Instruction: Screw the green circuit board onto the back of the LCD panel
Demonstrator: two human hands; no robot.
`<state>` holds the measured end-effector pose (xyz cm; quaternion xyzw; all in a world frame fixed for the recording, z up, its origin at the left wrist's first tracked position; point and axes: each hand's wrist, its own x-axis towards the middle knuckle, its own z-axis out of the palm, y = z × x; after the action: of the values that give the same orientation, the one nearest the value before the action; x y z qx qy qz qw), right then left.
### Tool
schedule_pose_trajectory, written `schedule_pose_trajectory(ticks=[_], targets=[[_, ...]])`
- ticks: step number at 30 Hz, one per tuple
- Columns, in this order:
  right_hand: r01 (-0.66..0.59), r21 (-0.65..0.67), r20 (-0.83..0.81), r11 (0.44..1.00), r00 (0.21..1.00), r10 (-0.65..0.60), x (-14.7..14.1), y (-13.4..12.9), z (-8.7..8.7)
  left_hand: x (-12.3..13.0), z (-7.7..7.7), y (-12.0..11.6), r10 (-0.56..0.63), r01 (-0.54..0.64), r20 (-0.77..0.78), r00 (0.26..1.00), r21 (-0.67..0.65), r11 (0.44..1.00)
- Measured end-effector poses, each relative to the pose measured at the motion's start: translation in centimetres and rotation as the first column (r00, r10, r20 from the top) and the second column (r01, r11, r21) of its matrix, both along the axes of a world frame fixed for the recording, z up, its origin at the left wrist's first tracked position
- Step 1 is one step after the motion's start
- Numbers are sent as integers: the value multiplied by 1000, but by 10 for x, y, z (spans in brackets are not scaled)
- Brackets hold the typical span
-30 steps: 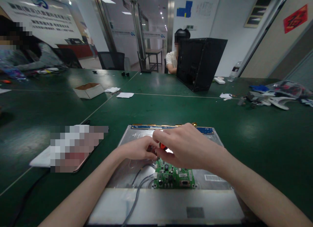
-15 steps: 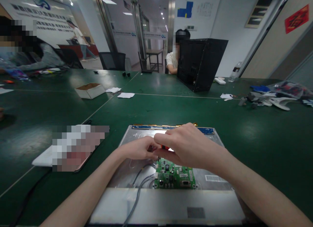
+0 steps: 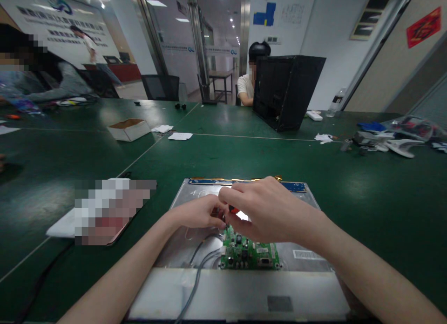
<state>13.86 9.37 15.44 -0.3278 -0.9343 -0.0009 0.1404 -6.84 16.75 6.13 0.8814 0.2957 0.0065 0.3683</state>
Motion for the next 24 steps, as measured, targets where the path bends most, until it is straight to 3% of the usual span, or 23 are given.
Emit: schedule_pose_trajectory(ticks=[24], targets=[[31,23,9,999,999,-31,-1,0,-1,0,-1,2,-11,11,16,1000,-4,1000]])
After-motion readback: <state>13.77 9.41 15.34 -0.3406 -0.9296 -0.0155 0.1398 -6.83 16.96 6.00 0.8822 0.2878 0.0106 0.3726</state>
